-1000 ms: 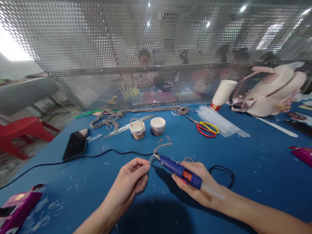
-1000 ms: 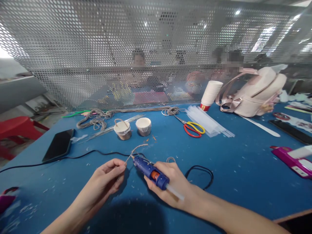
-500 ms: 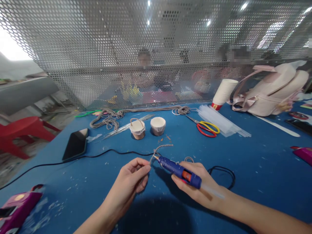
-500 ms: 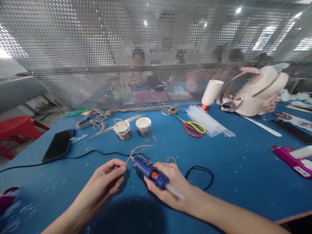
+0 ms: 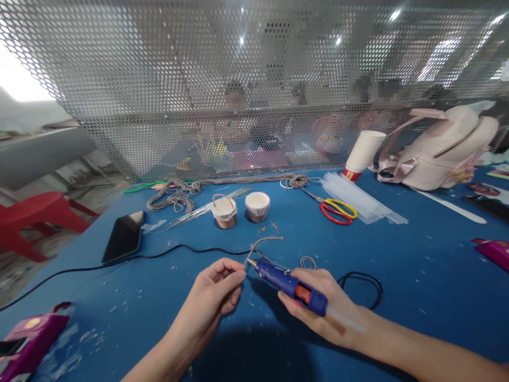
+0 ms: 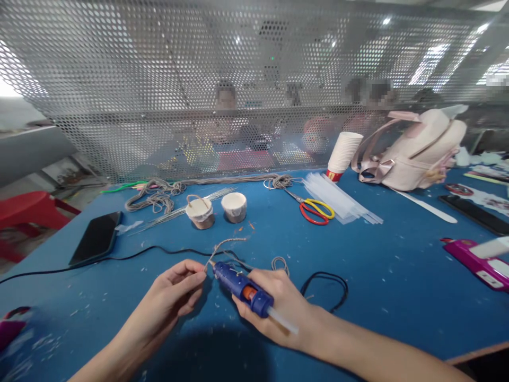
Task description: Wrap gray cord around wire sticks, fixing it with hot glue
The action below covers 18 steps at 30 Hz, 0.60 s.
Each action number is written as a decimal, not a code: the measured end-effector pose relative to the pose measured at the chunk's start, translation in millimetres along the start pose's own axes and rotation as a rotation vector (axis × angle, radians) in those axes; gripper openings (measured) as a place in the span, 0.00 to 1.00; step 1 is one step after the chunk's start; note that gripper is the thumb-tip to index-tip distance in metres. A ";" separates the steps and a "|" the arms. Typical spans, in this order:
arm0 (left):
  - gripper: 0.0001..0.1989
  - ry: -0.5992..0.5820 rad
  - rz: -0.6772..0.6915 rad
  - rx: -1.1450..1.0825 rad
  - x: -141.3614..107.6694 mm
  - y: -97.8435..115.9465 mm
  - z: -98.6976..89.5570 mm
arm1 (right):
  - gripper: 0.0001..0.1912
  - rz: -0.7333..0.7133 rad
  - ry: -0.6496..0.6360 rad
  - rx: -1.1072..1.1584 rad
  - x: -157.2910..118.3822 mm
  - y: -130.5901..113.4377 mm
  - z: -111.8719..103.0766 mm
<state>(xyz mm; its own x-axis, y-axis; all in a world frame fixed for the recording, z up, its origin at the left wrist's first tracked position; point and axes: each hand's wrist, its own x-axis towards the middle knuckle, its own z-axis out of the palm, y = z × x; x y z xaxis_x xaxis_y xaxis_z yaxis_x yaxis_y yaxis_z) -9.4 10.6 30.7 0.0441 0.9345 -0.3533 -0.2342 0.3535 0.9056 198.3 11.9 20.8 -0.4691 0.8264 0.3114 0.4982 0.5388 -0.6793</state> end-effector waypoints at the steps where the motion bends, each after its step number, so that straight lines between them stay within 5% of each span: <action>1: 0.10 0.001 -0.001 0.000 0.1 -0.1 -0.2 | 0.09 0.002 0.013 0.002 0.4 0.4 -0.1; 18: 0.11 -0.017 0.003 0.002 2.3 -1.7 -2.3 | 0.11 0.012 0.010 0.002 6.5 -1.2 0.3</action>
<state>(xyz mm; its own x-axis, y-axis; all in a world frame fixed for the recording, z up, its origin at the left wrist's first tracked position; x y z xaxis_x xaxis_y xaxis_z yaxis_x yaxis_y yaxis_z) -11.1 12.1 27.8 0.0602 0.9363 -0.3460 -0.2322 0.3503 0.9074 194.5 16.5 23.4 -0.4562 0.8343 0.3096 0.5022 0.5285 -0.6844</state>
